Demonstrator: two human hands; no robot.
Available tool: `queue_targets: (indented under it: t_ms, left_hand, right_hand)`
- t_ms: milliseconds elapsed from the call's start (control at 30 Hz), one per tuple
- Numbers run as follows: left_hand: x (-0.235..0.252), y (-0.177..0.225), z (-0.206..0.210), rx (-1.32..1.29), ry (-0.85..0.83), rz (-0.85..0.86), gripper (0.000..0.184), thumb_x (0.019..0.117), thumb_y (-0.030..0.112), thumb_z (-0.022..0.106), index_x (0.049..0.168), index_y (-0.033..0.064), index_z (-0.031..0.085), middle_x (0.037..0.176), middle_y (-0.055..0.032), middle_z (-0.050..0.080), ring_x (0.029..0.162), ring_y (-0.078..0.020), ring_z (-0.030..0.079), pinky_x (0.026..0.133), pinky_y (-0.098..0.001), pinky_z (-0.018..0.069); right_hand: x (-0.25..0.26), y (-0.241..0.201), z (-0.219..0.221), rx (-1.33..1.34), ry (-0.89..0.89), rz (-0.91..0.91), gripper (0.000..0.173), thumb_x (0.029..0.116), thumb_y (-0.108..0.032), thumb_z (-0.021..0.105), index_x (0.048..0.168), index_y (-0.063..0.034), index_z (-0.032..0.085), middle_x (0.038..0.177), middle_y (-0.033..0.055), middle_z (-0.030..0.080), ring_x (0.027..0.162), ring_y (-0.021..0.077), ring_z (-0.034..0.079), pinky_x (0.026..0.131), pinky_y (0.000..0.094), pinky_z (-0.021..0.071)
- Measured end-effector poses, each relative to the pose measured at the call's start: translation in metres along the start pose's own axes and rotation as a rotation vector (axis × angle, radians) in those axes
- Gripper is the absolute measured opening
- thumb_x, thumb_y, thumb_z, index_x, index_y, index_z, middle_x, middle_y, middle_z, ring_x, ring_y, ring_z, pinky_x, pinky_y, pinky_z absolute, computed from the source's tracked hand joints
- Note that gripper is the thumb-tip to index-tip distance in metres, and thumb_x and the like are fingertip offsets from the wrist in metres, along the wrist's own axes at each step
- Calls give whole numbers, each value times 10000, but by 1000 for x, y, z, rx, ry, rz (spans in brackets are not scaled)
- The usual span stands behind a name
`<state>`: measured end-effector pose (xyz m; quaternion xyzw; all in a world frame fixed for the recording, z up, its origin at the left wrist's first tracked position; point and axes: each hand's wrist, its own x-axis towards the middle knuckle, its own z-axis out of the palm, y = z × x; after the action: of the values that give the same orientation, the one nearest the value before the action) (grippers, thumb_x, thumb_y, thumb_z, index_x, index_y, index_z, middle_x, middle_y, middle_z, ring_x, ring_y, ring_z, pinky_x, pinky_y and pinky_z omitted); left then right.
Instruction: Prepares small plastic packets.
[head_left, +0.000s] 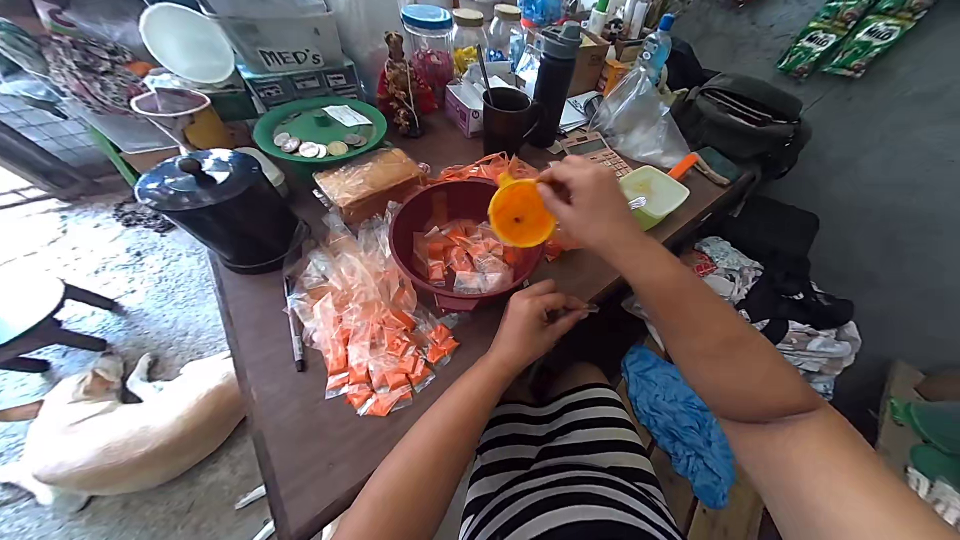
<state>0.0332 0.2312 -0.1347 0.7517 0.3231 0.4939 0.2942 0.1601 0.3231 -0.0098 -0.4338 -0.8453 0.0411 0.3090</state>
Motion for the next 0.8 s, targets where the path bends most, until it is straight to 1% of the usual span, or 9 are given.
queue_targets:
  t_ms: [67, 133, 167, 267, 333, 433, 600, 700, 800]
  left_hand:
    - [1, 0, 0, 5, 0, -32, 127, 934, 155, 733, 945, 41, 790, 873, -50, 708, 723, -41, 630, 694, -180, 538]
    - [1, 0, 1, 8, 5, -44, 120, 929, 153, 736, 941, 48, 792, 849, -39, 692, 698, -29, 610, 669, -168, 524]
    - [1, 0, 2, 9, 5, -46, 115, 927, 152, 738, 940, 51, 792, 848, -35, 689, 693, -25, 603, 662, -165, 519]
    - [2, 1, 4, 8, -1, -42, 109, 924, 147, 740, 941, 52, 791, 869, -34, 704, 704, -18, 606, 664, -154, 512]
    - [2, 2, 4, -3, -6, -60, 98, 920, 141, 746, 939, 55, 790, 878, -26, 703, 724, -11, 618, 678, -152, 520]
    - [2, 1, 2, -23, 16, -73, 76, 907, 136, 763, 926, 67, 790, 871, -9, 696, 727, -8, 618, 672, -151, 522]
    - [2, 1, 1, -25, 21, -46, 88, 909, 146, 758, 924, 63, 782, 866, -4, 699, 720, -8, 606, 663, -157, 510]
    - [2, 1, 1, -28, 22, -37, 92, 912, 151, 757, 923, 62, 780, 858, 0, 693, 701, 2, 591, 642, -144, 496]
    - [2, 1, 0, -34, 16, -40, 87, 908, 143, 758, 920, 59, 779, 856, -2, 694, 711, 2, 596, 653, -142, 500]
  right_hand:
    - [-19, 8, -32, 78, 97, 103, 204, 995, -139, 605, 1070, -5, 740, 1023, 143, 710, 857, 197, 695, 788, 364, 585]
    - [-44, 14, -58, 220, 137, 244, 189, 1001, -165, 616, 1082, -33, 724, 1026, 73, 699, 807, 85, 672, 734, 267, 581]
    - [-58, 16, -67, 292, 149, 298, 174, 1001, -164, 623, 1082, -42, 718, 1007, 42, 695, 777, 47, 668, 703, 233, 585]
    - [-100, 17, -83, 453, 168, 387, 127, 990, -107, 632, 1075, -50, 706, 920, -20, 699, 740, 4, 658, 686, 188, 580]
    - [-122, 16, -86, 528, 180, 422, 114, 976, -71, 632, 1062, -53, 705, 875, -36, 701, 727, 7, 658, 681, 178, 575]
    - [-144, 18, -83, 586, 220, 448, 113, 959, -63, 637, 1031, -59, 724, 866, -40, 703, 725, 23, 663, 682, 184, 580]
    - [-154, 19, -73, 645, 280, 487, 111, 952, -24, 635, 1026, -51, 713, 839, -40, 700, 695, 14, 656, 658, 180, 577]
    - [-154, 20, -65, 619, 279, 497, 111, 951, -33, 643, 1030, -42, 721, 882, -20, 698, 720, 23, 656, 679, 181, 577]
    - [-156, 22, -59, 593, 270, 502, 105, 938, -45, 665, 1019, -46, 732, 916, -2, 696, 738, 37, 663, 682, 189, 583]
